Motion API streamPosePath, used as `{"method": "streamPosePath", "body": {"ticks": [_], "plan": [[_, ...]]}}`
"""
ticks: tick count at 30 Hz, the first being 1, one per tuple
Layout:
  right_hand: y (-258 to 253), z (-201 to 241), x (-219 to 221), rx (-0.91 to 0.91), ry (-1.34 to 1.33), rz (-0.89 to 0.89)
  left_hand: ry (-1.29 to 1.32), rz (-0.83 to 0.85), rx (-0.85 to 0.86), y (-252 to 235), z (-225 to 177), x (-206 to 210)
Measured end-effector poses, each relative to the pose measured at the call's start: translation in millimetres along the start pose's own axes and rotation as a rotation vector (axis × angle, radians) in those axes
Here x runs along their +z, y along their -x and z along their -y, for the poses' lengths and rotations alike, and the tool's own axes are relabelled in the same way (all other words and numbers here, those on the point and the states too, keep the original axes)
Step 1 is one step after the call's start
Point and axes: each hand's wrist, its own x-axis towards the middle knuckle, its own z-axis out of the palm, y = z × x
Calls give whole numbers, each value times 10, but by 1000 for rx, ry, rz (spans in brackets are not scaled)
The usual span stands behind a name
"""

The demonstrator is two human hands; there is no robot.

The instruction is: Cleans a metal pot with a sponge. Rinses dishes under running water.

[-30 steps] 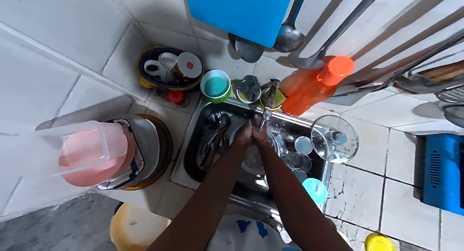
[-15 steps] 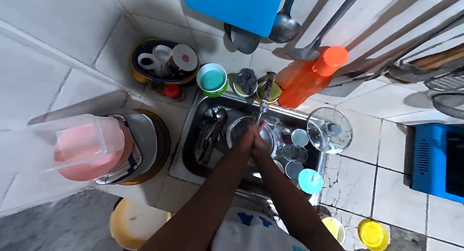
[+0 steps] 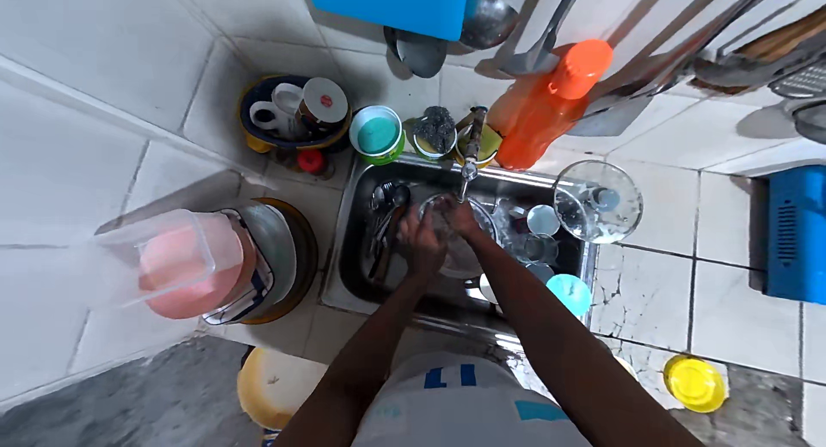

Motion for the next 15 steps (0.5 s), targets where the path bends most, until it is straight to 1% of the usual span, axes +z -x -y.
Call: {"method": "streamPosePath", "body": {"ticks": [1,2,3,4,5,6,7,8,10,11,12,15], "plan": [[-22,-36,-16,-3,-17,33,-20,-5,-59,51,55,23],[-16,-63,-39,2,-31,80,7,24,-171,66,89,52],[-6,-73,-76,-4,-1,176,76,50,-296,44,115,65],[-15,-70,-112,-23,110,305,163,55,-389,-6,144,56],[-43,-76,-127,-40,268,425,236,45,-436,-59,157,23],[-73,-83,-134,-63,451,493,289,41,-436,-105,146,-26],[-89,-79,-149,-90,607,509,317,44,-399,-153,113,-78],[-92,-66,-164,-122,673,468,319,69,-342,-208,76,-139],[-105,-167,-120,-203,639,329,282,112,-212,-321,72,-221],[-58,-242,-62,-197,609,281,264,111,-159,-359,96,-237],[13,-312,19,-132,569,242,257,100,-119,-387,103,-247],[342,-378,413,190,297,133,309,29,-56,-309,89,-171]]}}
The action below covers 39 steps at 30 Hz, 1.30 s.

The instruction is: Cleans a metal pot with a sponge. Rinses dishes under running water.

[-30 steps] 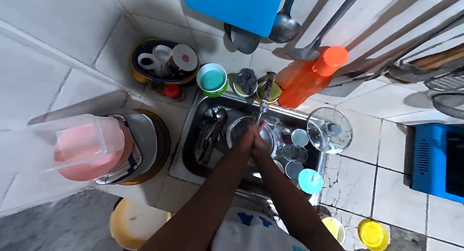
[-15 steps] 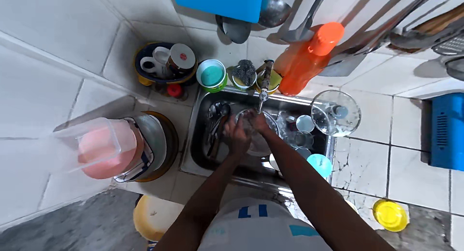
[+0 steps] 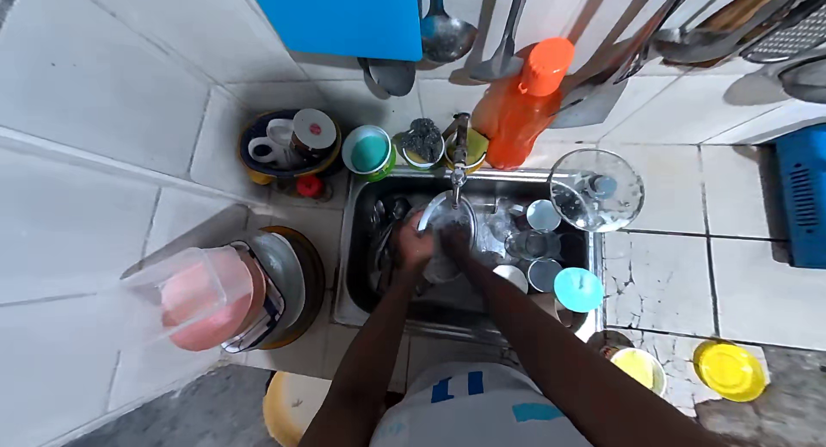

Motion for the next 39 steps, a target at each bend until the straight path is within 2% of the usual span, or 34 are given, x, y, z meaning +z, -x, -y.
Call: {"method": "streamPosePath", "body": {"ticks": [1,3,5,7,9,10,12,14,16,18,20,22,25,27,29,32,35,39], "plan": [[89,72,141,81,-105,29,41,-33,29,54,42,49],[165,205,390,101,-369,45,142,-121,108,158,155,127],[219,405,480,81,-786,-73,271,-223,92,195,266,159],[389,938,114,250,-1261,-136,394,-306,-3,129,279,97],[555,1203,-93,172,-1383,-98,435,-306,-123,73,270,19],[604,1238,-66,96,-1322,-53,422,-273,-167,54,272,-21],[748,1108,12,-104,-984,106,382,-195,-226,-9,259,-119],[907,741,-34,-335,-374,292,338,-103,-277,-110,305,-240],[926,365,-218,-420,269,410,328,-14,-328,-270,437,-334],[826,3,-480,-468,619,464,317,126,-353,-413,521,-406],[694,-272,-750,-510,723,378,277,247,-350,-603,583,-393],[700,-324,-959,-589,753,269,258,280,-365,-773,573,-303],[1092,53,-1205,-741,782,121,154,282,-318,-919,603,-155],[1322,401,-1345,-744,769,54,63,324,-230,-979,764,-18],[1342,543,-1330,-649,759,162,15,377,-237,-935,867,35],[1036,278,-1011,-442,753,392,-41,371,-288,-792,651,-44],[812,-161,-639,-446,859,438,-103,252,-235,-744,705,57],[811,-64,-533,-371,1009,448,-408,66,-64,-643,869,193]]}}
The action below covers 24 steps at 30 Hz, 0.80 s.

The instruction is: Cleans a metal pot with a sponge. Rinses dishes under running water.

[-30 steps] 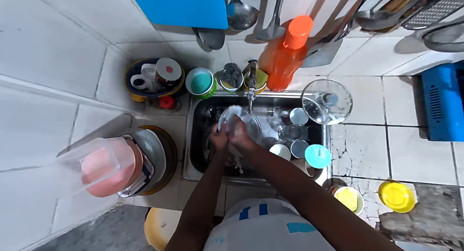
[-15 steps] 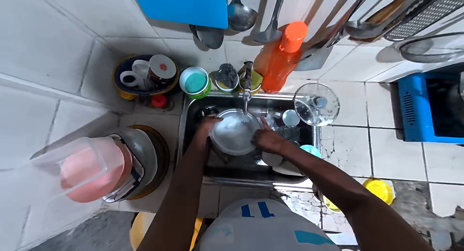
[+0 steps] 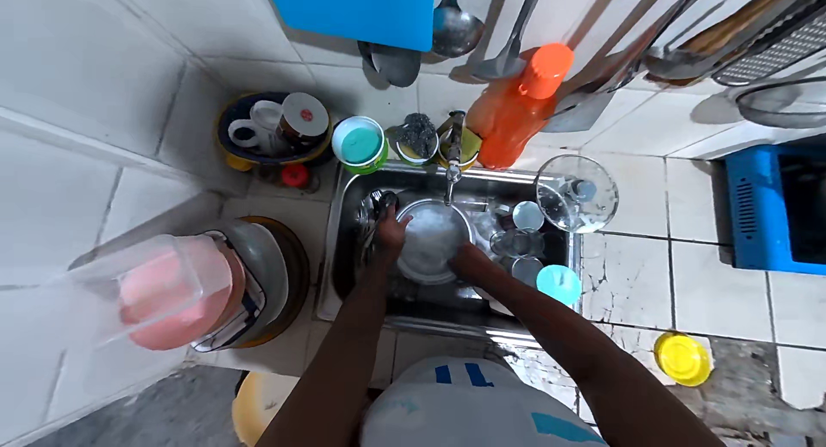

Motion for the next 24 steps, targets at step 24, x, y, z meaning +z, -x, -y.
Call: {"method": "streamPosePath", "body": {"ticks": [24], "plan": [[-384,-426,-5,494,-1872,-571,582,457,-250,389,-18,-635]]}}
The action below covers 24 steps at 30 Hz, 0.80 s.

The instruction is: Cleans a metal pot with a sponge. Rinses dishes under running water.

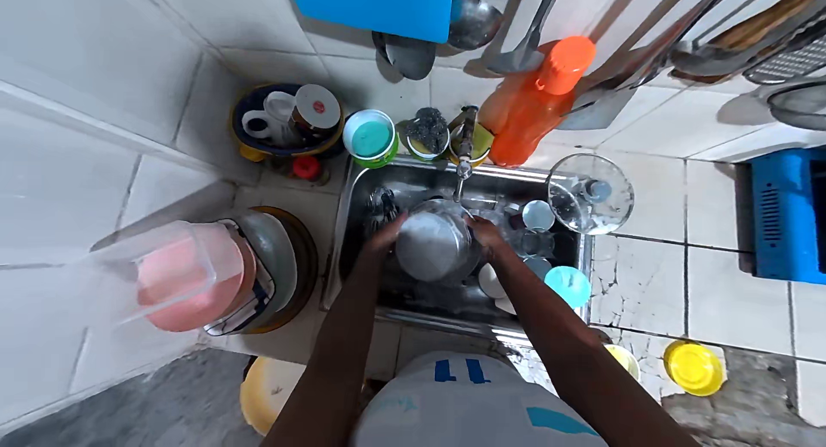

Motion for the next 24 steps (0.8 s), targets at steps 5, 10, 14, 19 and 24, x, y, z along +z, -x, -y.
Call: {"method": "streamPosePath", "body": {"ticks": [5,10,14,19,24], "plan": [[-163,-158,-76,53,-247,-97,-425,-257,329,-71,-550,563],[-139,-207,-108,-5,-509,-155,-615,-486,518,-57,-626,1082],[-143,-225,-170,-15,-592,-227,-458,-583,441,-324,-163,1101],[-150,-249,-115,11,-455,-324,480,-470,12,-231,186,1063],[-177,-154,-73,21,-43,-248,638,-505,132,-158,227,904]]}}
